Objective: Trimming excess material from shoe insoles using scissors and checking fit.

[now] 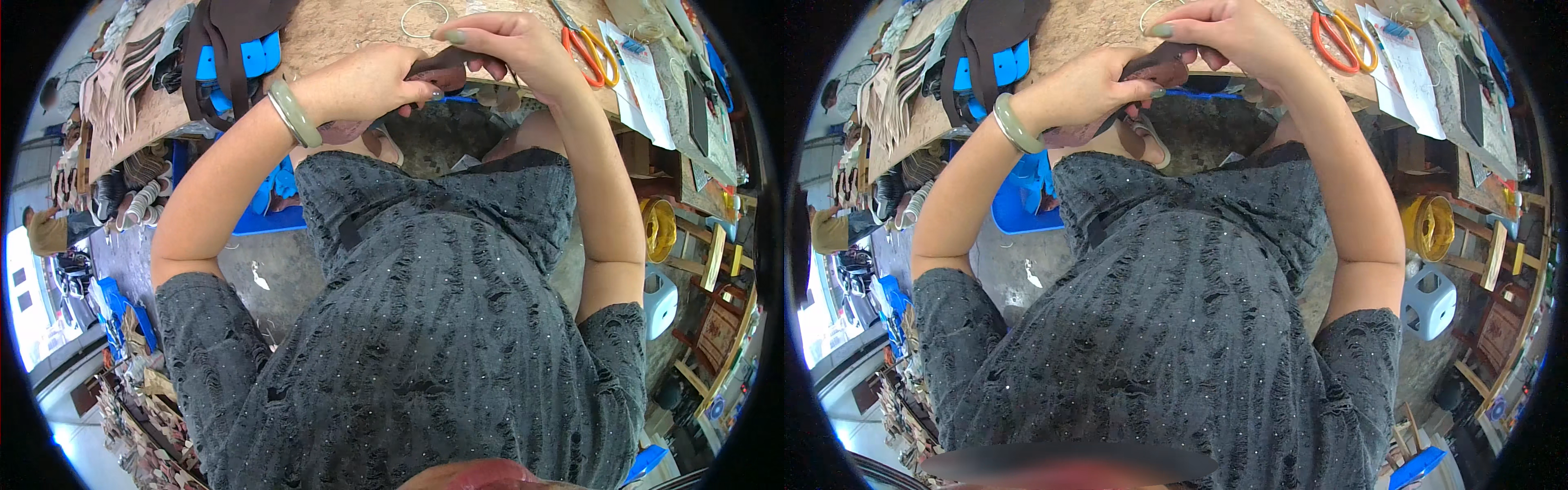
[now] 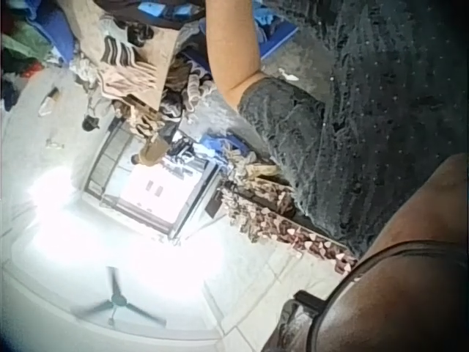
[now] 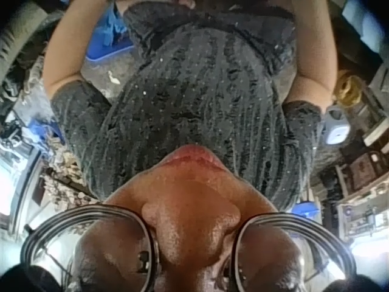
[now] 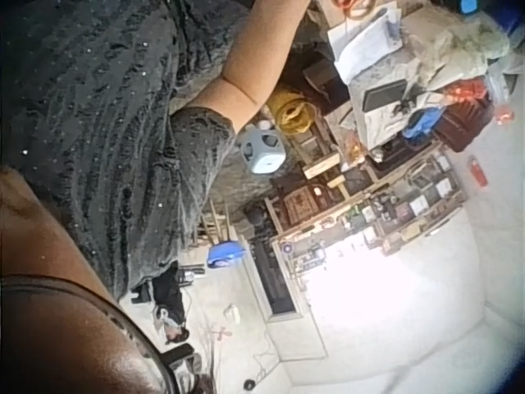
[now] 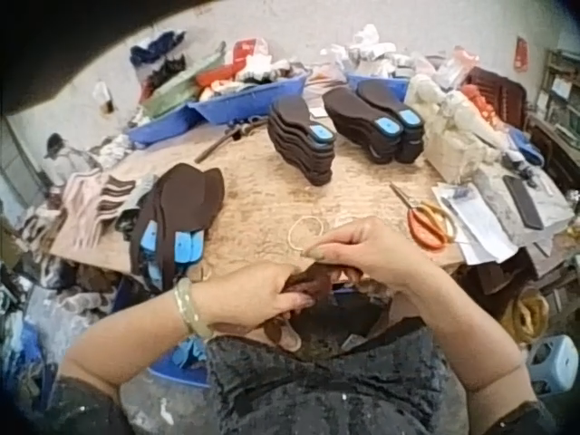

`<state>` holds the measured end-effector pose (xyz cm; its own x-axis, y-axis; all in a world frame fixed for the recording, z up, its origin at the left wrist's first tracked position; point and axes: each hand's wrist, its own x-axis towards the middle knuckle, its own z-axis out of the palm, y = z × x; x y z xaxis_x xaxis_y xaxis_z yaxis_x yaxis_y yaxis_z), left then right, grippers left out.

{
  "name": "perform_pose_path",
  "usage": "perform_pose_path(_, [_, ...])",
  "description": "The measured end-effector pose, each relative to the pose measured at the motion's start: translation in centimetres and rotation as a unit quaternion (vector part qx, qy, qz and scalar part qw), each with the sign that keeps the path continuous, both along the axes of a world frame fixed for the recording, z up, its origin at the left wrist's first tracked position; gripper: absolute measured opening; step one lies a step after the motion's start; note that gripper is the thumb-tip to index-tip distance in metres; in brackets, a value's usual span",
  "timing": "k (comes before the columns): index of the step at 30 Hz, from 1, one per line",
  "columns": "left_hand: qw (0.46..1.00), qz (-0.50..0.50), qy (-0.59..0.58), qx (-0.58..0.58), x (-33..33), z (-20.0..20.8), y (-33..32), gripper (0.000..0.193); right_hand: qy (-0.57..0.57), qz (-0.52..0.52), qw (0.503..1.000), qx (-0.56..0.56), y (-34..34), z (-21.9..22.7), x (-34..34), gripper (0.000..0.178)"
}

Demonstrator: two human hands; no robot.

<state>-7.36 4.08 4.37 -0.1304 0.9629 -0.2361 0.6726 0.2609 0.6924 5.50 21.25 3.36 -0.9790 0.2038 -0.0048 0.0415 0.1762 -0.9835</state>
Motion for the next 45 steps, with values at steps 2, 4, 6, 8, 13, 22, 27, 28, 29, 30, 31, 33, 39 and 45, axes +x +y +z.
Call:
perform_pose_path(2, [0.999, 0.004, -0.003, -0.042, 0.3, 0.4, 0.4, 0.032, -0.048, -0.032, 0.997, -0.057, 0.1, 0.9, 0.8, 0.023])
perform_pose_path(4, [0.996, 0.010, -0.072, -0.046, 0.5, 0.5, 0.5, 0.034, -0.095, -0.064, 0.987, -0.116, 0.3, 0.8, 1.1, 0.026])
perform_pose_path(6, [0.994, 0.013, -0.094, -0.048, 0.6, 0.6, 0.6, 0.034, 0.011, -0.041, 0.974, -0.224, 0.7, -0.2, 1.3, 0.023])
perform_pose_path(8, [0.992, 0.017, -0.115, -0.051, 0.6, 0.5, 0.6, 0.034, 0.038, -0.057, 0.970, -0.234, 0.5, 0.0, 1.3, 0.021])
perform_pose_path(13, [0.970, 0.044, -0.233, -0.056, 0.8, 0.4, 0.4, 0.026, 0.088, -0.086, 0.957, -0.264, 1.0, -1.8, 1.3, 0.018])
perform_pose_path(22, [0.936, 0.083, -0.340, 0.039, 1.2, -0.9, -1.0, 0.024, 0.113, -0.138, 0.938, -0.299, -1.0, -3.7, 1.3, 0.013])
perform_pose_path(27, [0.905, 0.105, -0.399, 0.099, 2.2, -1.8, -1.3, 0.026, 0.137, -0.153, 0.915, -0.349, -2.8, -4.2, 1.2, 0.012])
perform_pose_path(28, [0.889, 0.121, -0.426, 0.114, 2.4, -2.0, -1.4, 0.027, 0.135, -0.160, 0.912, -0.352, -3.2, -3.9, 1.2, 0.012])
perform_pose_path(29, [0.890, 0.119, -0.425, 0.111, 2.7, -2.2, -1.5, 0.027, 0.137, -0.164, 0.911, -0.354, -3.5, -3.8, 1.2, 0.012])
perform_pose_path(30, [0.875, 0.137, -0.448, 0.124, 3.0, -2.3, -1.5, 0.026, 0.143, -0.163, 0.902, -0.373, -3.7, -3.7, 1.2, 0.013])
perform_pose_path(31, [0.859, 0.155, -0.469, 0.135, 3.3, -2.4, -1.5, 0.025, 0.149, -0.162, 0.893, -0.392, -3.9, -3.6, 1.2, 0.013])
perform_pose_path(33, [0.843, 0.164, -0.491, 0.144, 3.8, -2.3, -1.6, 0.025, 0.157, -0.164, 0.890, -0.395, -4.4, -3.1, 1.1, 0.013])
perform_pose_path(39, [0.824, 0.179, -0.501, 0.196, 4.5, -2.6, -1.4, 0.029, 0.166, -0.189, 0.904, -0.347, -5.0, -0.8, 0.7, 0.011])
perform_pose_path(45, [0.796, 0.202, -0.521, 0.233, 4.6, -2.9, -1.6, 0.029, 0.136, -0.166, 0.915, -0.340, -5.5, -1.3, 0.7, 0.018])
